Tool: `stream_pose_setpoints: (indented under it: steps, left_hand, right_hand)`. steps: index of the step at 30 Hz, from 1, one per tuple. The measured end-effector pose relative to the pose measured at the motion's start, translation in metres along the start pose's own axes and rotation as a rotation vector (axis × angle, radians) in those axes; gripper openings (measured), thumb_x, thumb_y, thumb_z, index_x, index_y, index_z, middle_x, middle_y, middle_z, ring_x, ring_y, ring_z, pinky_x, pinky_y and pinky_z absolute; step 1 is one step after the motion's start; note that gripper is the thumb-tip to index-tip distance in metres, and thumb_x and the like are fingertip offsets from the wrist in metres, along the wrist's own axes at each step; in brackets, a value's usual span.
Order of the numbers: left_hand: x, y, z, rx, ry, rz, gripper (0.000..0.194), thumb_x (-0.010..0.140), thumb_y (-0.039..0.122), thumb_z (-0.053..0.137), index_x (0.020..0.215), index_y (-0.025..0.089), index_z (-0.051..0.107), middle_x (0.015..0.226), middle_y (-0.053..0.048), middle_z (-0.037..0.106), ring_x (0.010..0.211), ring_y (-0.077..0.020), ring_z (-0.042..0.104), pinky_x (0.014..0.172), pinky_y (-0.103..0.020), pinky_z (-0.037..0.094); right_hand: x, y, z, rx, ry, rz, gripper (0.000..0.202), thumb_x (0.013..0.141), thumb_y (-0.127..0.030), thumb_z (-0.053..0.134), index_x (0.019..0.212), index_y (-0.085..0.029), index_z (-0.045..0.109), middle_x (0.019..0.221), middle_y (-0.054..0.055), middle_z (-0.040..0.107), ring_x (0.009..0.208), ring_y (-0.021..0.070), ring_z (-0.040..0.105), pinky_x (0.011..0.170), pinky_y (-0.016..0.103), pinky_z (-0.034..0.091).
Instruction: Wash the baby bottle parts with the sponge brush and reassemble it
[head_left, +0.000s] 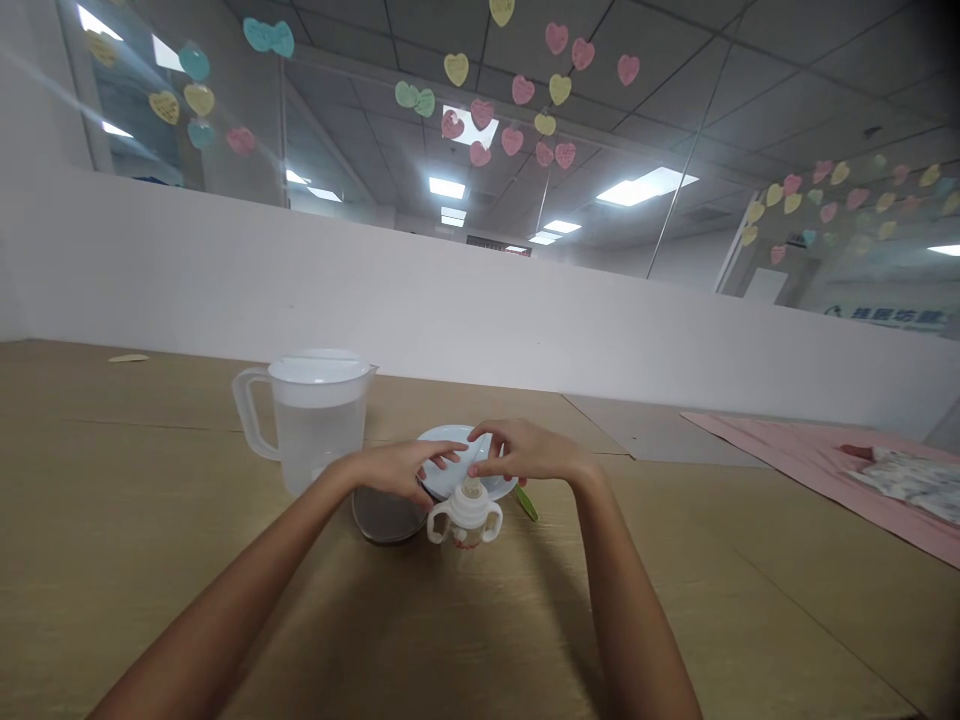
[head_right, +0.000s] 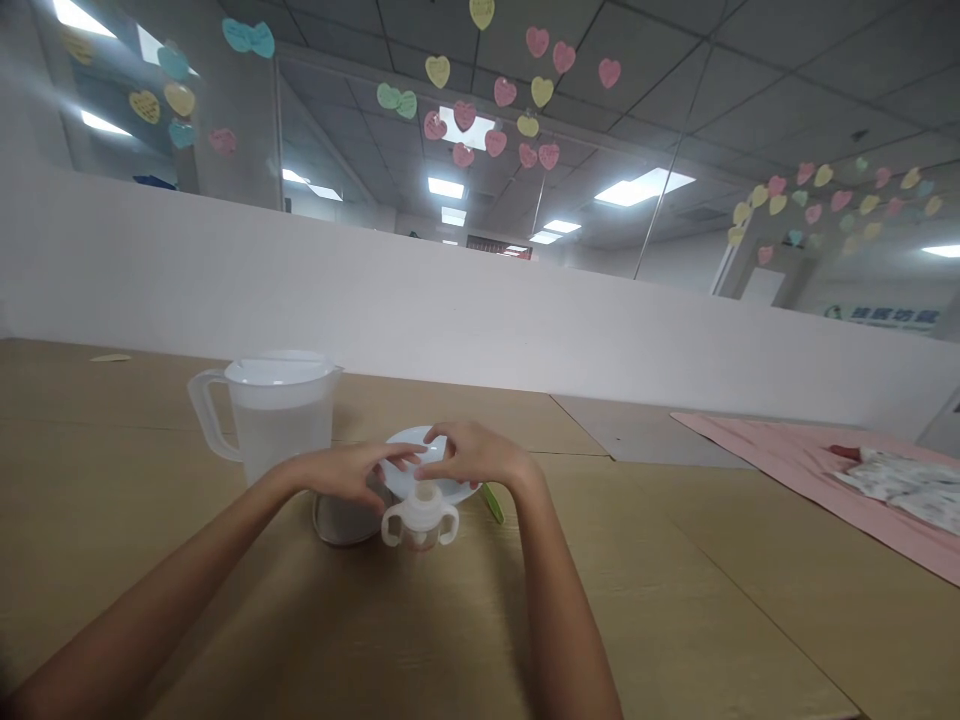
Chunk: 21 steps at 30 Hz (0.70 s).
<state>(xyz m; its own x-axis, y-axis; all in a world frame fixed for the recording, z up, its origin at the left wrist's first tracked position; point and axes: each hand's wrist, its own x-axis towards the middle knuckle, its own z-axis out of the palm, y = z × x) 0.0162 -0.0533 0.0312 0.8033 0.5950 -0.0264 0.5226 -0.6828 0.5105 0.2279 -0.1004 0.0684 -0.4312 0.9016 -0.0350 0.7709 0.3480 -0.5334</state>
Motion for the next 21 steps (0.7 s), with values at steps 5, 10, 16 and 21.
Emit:
stream_pose_setpoints:
  steps: [5, 10, 16, 21]
  left_hand:
    - [-0.005, -0.035, -0.011, 0.332, 0.245, -0.233, 0.058, 0.072, 0.02, 0.055, 0.127, 0.017, 0.038, 0.131, -0.012, 0.044, 0.118, -0.0245, 0.041, 0.097, -0.034, 0.032]
    - [0.008, -0.056, 0.017, 0.456, 0.263, -0.377, 0.046, 0.068, 0.013, 0.058, 0.113, 0.017, 0.049, 0.117, -0.012, 0.055, 0.106, -0.0258, 0.052, 0.086, -0.033, 0.04]
    - [0.0, -0.026, 0.004, 0.506, 0.376, -0.434, 0.033, 0.066, 0.013, 0.057, 0.099, 0.01, 0.054, 0.099, -0.018, 0.059, 0.089, -0.03, 0.057, 0.072, -0.038, 0.044]
    - [-0.019, 0.035, -0.011, 0.319, 0.519, -0.04, 0.039, 0.079, 0.032, 0.049, 0.117, 0.023, 0.044, 0.118, -0.006, 0.052, 0.102, -0.0218, 0.052, 0.085, -0.032, 0.041]
  right_hand:
    - [-0.009, 0.006, -0.01, 0.025, 0.056, 0.003, 0.052, 0.074, -0.051, 0.056, 0.113, -0.018, 0.05, 0.085, 0.006, 0.061, 0.057, 0.0097, 0.057, 0.045, 0.019, 0.046]
    - [-0.006, 0.014, -0.01, -0.01, 0.087, 0.074, 0.047, 0.077, -0.047, 0.054, 0.113, -0.015, 0.049, 0.082, 0.007, 0.062, 0.058, 0.011, 0.057, 0.044, 0.02, 0.046]
    - [-0.004, 0.018, -0.01, -0.025, 0.113, 0.092, 0.046, 0.077, -0.045, 0.055, 0.112, -0.015, 0.051, 0.077, 0.006, 0.062, 0.052, 0.0104, 0.055, 0.044, 0.021, 0.044]
    - [-0.011, 0.01, -0.013, -0.031, 0.177, -0.1, 0.049, 0.07, -0.043, 0.063, 0.111, -0.019, 0.054, 0.089, 0.005, 0.062, 0.074, 0.0138, 0.058, 0.061, 0.023, 0.046]
